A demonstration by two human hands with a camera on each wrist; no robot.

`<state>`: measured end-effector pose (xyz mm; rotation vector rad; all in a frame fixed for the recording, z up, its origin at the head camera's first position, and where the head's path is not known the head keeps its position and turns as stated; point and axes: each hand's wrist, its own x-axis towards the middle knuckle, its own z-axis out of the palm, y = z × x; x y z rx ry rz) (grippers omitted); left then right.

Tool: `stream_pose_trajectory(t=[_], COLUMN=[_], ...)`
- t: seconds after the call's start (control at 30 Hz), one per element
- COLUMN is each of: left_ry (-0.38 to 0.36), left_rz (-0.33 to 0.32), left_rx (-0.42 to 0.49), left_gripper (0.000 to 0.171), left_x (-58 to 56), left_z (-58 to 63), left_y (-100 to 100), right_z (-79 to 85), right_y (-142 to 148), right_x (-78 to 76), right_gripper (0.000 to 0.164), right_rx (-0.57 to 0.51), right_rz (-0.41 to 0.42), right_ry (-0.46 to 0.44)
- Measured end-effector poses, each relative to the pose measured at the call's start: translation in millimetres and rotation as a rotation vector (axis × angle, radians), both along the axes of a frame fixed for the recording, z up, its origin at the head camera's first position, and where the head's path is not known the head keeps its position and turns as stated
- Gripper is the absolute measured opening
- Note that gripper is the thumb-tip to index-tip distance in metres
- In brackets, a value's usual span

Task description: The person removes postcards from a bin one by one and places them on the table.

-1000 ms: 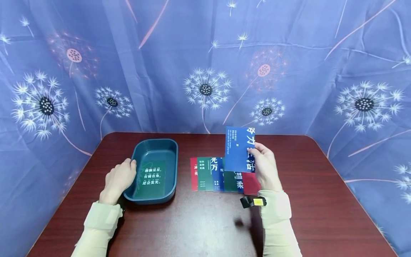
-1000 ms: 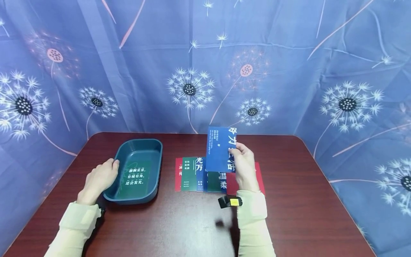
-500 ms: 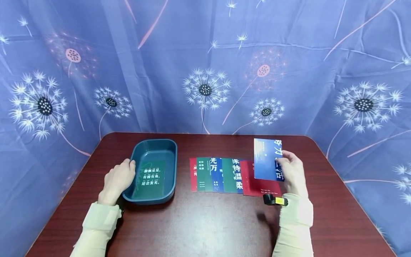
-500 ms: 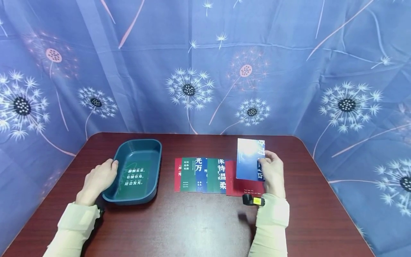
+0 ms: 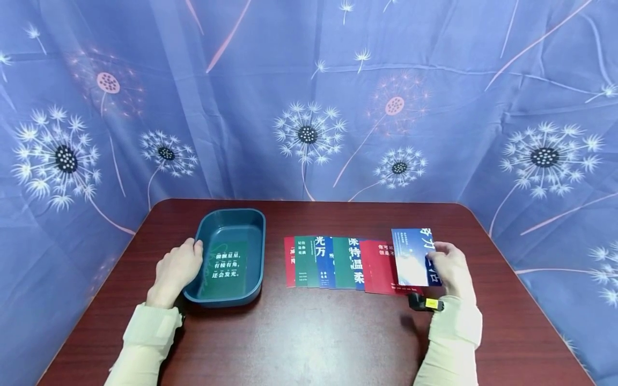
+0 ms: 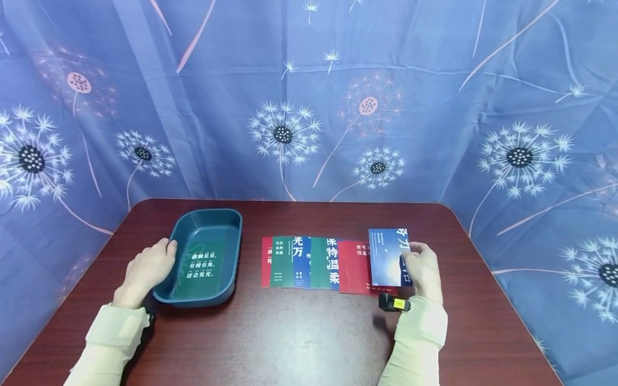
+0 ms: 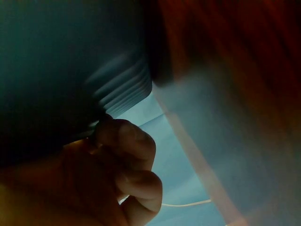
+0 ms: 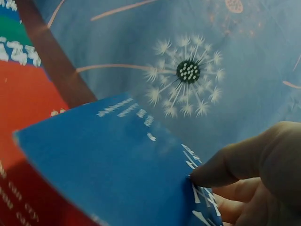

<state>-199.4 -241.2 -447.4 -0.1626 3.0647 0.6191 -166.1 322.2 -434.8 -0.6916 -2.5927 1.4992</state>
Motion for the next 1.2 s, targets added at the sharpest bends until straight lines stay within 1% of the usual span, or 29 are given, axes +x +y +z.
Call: stream_pose_trajectory(t=[0.17, 0.27, 0.37, 0.57, 0.77, 0.93, 1.07, 1.2], left_ry=[-0.002, -0.005, -0.002, -0.004, 0.002, -0.006, -0.006, -0.003], left_rz=[0.004, 0.005, 0.007, 0.005, 0.002, 0.003, -0.002, -0.001], left_rx=[0.002, 0.004, 0.003, -0.001, -0.001, 0.006, 0.006, 0.004], left_gripper=[0.050, 0.050, 0.050, 0.051, 0.051, 0.051, 0.052, 0.052], left_x=[0.0, 0.5, 0.6, 0.5, -1.2, -0.7, -0.3, -0.2], left_z=[-0.6, -0.9, -1.3, -1.5, 0.5, -0.8, -2.2, -2.1], left_y=[0, 1, 1, 0, 1, 1, 1, 0], right_z=[-6.3, -9.4, -12.2, -18.3, -19.8, -20.2, -18.3, -13.8], right_y=[3, 3, 1, 0, 0, 1, 3, 5], right_x=[-0.5, -1.4, -2.6, -4.8, -6.0, -3.9, -1.2, 1.6], right_gripper=[0.044, 0.043, 0.043, 0.045, 0.046, 0.047, 0.047, 0.045], right_rx=[0.050, 0.072, 0.057, 0.065, 0.074, 0.077, 0.090, 0.083], right_rz=[0.065, 0.078, 0.083, 0.084, 0.056, 0.045, 0.043, 0.036], right_ry=[-0.039, -0.043, -0.057, -0.113, -0.126, -0.139, -0.130, -0.087])
